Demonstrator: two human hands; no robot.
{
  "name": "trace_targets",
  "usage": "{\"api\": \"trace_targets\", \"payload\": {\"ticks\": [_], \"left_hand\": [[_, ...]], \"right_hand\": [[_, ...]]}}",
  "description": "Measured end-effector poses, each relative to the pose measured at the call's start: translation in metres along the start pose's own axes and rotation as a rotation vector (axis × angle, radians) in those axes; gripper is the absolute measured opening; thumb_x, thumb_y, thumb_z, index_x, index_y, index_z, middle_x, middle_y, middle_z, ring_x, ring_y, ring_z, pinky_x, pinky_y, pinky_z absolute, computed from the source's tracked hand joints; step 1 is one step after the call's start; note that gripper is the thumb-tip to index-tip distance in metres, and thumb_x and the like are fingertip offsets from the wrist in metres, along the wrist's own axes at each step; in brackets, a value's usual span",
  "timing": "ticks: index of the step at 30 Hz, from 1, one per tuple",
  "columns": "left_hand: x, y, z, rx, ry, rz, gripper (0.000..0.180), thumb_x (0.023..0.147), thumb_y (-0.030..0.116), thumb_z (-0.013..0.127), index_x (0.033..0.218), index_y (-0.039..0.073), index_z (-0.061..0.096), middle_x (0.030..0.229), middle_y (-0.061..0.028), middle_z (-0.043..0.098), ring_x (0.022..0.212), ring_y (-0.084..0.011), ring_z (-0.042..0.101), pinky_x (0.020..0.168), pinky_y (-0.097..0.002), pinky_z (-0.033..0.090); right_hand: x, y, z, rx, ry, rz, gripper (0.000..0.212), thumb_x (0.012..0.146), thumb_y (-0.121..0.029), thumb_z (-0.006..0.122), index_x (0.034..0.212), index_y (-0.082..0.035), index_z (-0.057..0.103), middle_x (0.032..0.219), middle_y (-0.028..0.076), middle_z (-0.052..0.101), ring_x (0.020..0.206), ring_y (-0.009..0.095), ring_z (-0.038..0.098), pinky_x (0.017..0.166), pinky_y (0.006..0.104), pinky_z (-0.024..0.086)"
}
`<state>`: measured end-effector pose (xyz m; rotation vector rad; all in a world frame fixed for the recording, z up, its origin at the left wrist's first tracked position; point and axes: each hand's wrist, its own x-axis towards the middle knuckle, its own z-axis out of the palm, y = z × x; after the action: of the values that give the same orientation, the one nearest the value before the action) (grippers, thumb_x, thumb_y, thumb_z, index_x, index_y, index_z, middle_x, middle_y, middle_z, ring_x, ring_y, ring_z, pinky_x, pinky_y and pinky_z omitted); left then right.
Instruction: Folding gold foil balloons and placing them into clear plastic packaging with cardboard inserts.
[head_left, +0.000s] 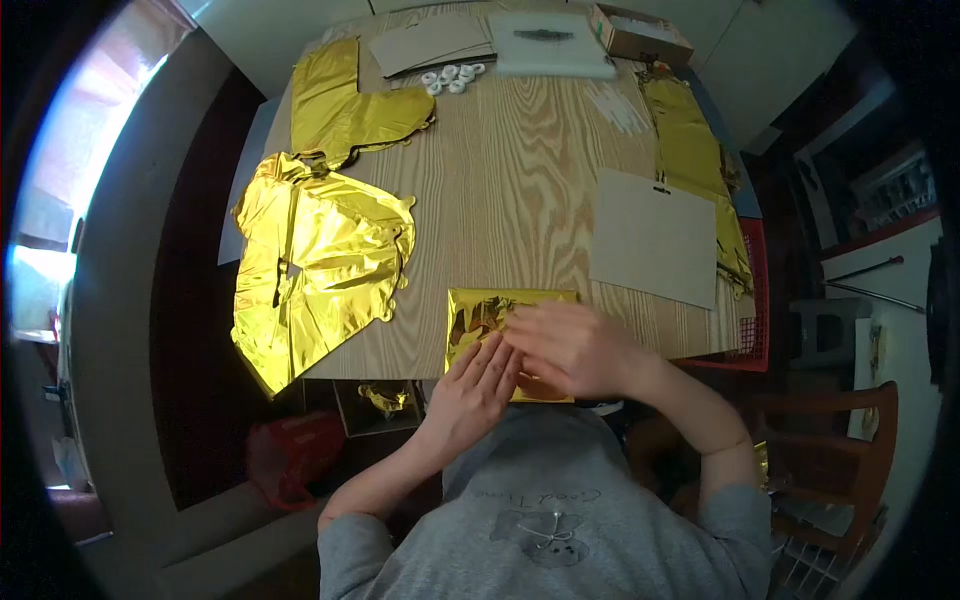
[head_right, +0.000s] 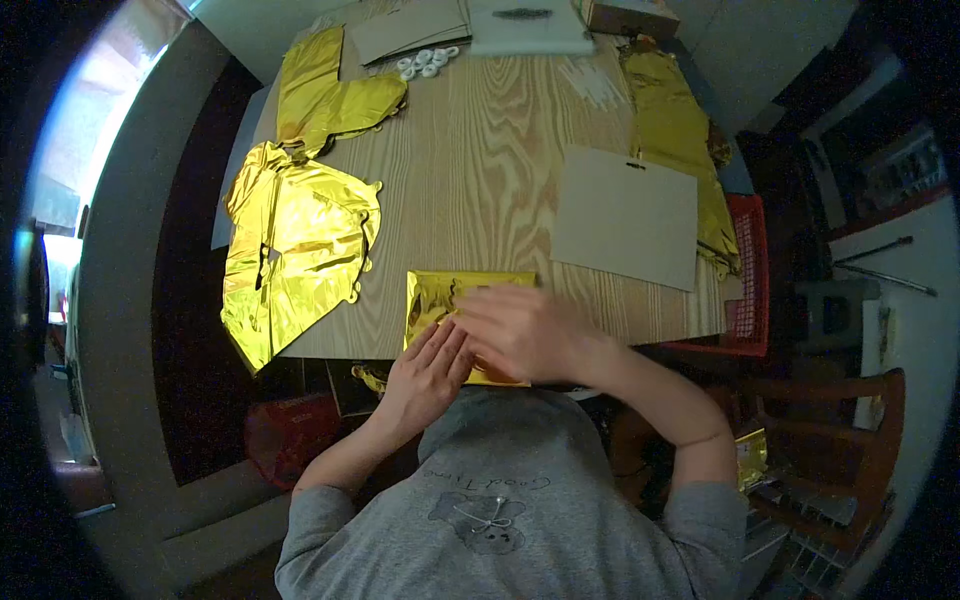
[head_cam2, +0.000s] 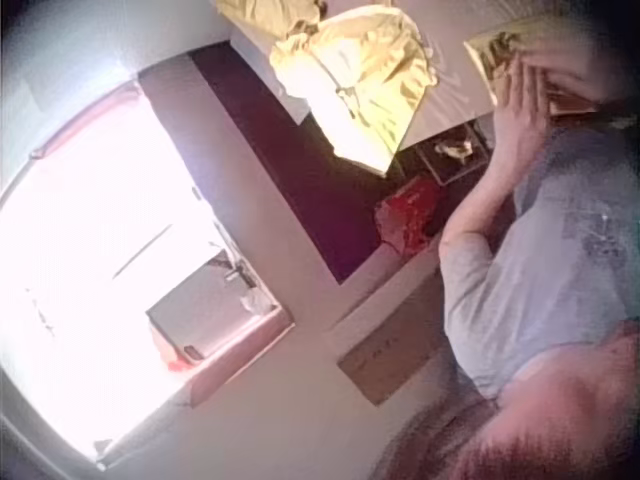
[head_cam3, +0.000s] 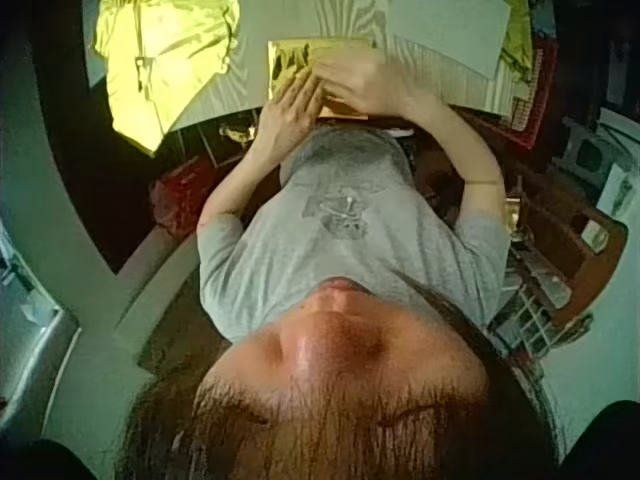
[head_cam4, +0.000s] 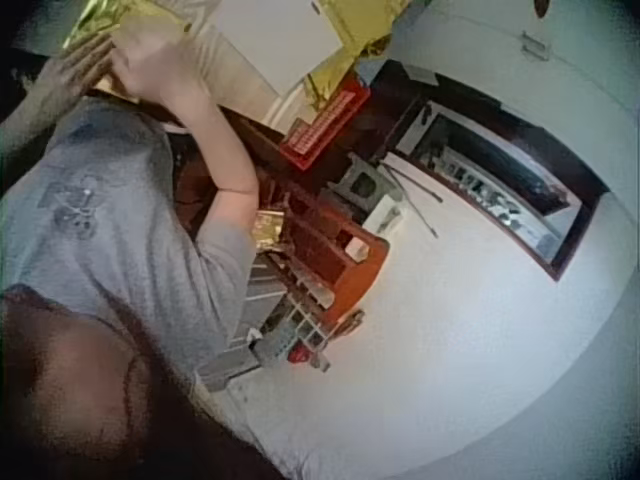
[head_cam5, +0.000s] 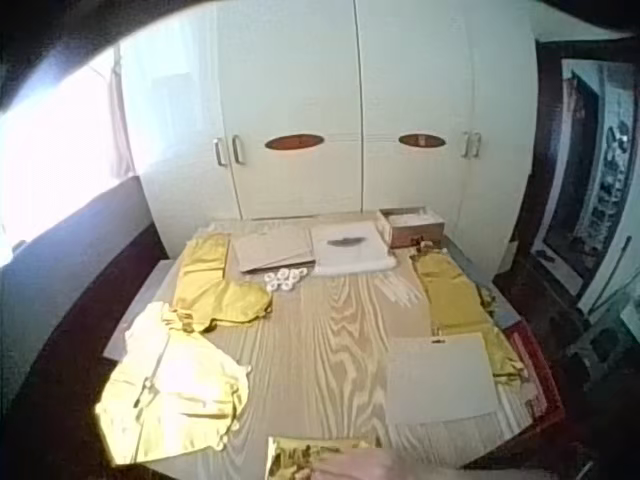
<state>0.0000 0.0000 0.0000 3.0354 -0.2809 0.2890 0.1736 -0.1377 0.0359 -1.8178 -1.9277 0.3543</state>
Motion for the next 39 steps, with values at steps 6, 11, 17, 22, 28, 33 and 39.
{"api": "trace_targets", "payload": {"ticks": [6, 11, 17, 22, 28, 33, 39], "left_hand": [[-0.002, -0.002, 0.004, 0.001, 0.038, -0.007, 0.051, 0.082, 0.012, 0.052, 0.129, -0.005, 0.051, 0.133, -0.0191, 0.052, 0.127, -0.0312, 0.048, 0.106, -0.0431, 0.036], [-0.003, -0.001, 0.004, 0.000, 0.029, -0.010, 0.052, 0.082, 0.013, 0.050, 0.131, -0.006, 0.049, 0.135, -0.0193, 0.051, 0.128, -0.0308, 0.047, 0.107, -0.0430, 0.035], [-0.003, 0.004, 0.003, -0.041, 0.042, -0.053, 0.052, 0.083, 0.013, 0.054, 0.135, 0.010, 0.050, 0.136, -0.0194, 0.048, 0.128, -0.0319, 0.046, 0.106, -0.0438, 0.037], [0.001, 0.006, 0.003, -0.079, 0.038, -0.062, 0.054, 0.083, 0.012, 0.054, 0.136, 0.016, 0.050, 0.135, -0.0215, 0.048, 0.127, -0.0355, 0.046, 0.104, -0.0459, 0.038], [0.001, 0.006, 0.005, -0.020, 0.045, -0.041, 0.053, 0.083, 0.011, 0.053, 0.136, 0.016, 0.050, 0.130, -0.0223, 0.051, 0.122, -0.0378, 0.050, 0.102, -0.0467, 0.040], [0.003, -0.001, 0.000, -0.069, 0.069, 0.003, 0.050, 0.084, 0.012, 0.051, 0.133, 0.013, 0.052, 0.126, -0.0212, 0.055, 0.119, -0.0381, 0.053, 0.102, -0.0451, 0.040], [0.000, -0.007, -0.049, -0.756, 0.084, -0.225, 0.039, 0.082, -0.003, 0.056, 0.119, 0.007, 0.062, 0.113, -0.0171, 0.064, 0.109, -0.0255, 0.062, 0.090, -0.0343, 0.049]], "right_hand": [[0.062, 0.050, 0.033, -0.171, 0.033, -0.286, 0.054, 0.077, -0.017, 0.062, 0.128, -0.001, 0.052, 0.139, 0.012, 0.048, 0.132, 0.024, 0.042, 0.111, 0.0421, 0.032], [0.066, 0.056, 0.036, -0.235, -0.063, -0.260, 0.052, 0.086, -0.024, 0.054, 0.134, -0.004, 0.048, 0.141, 0.009, 0.047, 0.134, 0.023, 0.040, 0.112, 0.0430, 0.028], [0.068, 0.053, 0.033, -0.294, -0.158, -0.194, 0.050, 0.096, -0.031, 0.043, 0.143, -0.014, 0.039, 0.149, 0.001, 0.038, 0.140, 0.022, 0.029, 0.116, 0.0480, 0.018], [0.067, 0.054, 0.035, -0.326, -0.167, -0.150, 0.050, 0.098, -0.034, 0.039, 0.144, -0.017, 0.037, 0.150, -0.002, 0.035, 0.141, 0.022, 0.026, 0.117, 0.0485, 0.015], [0.063, 0.069, 0.021, 0.157, -0.039, -0.070, 0.046, 0.098, -0.025, 0.043, 0.142, -0.014, 0.040, 0.148, 0.003, 0.039, 0.141, 0.024, 0.028, 0.116, 0.0484, 0.015], [0.019, 0.078, -0.004, 0.269, 0.041, -0.047, 0.038, 0.095, -0.015, 0.050, 0.132, -0.009, 0.053, 0.135, 0.006, 0.054, 0.132, 0.025, 0.044, 0.114, 0.0455, 0.025], [-0.031, 0.053, -0.039, 0.690, -0.075, 0.224, 0.032, 0.097, -0.016, 0.049, 0.126, -0.004, 0.059, 0.129, 0.012, 0.058, 0.122, 0.023, 0.054, 0.103, 0.0364, 0.039]]}}
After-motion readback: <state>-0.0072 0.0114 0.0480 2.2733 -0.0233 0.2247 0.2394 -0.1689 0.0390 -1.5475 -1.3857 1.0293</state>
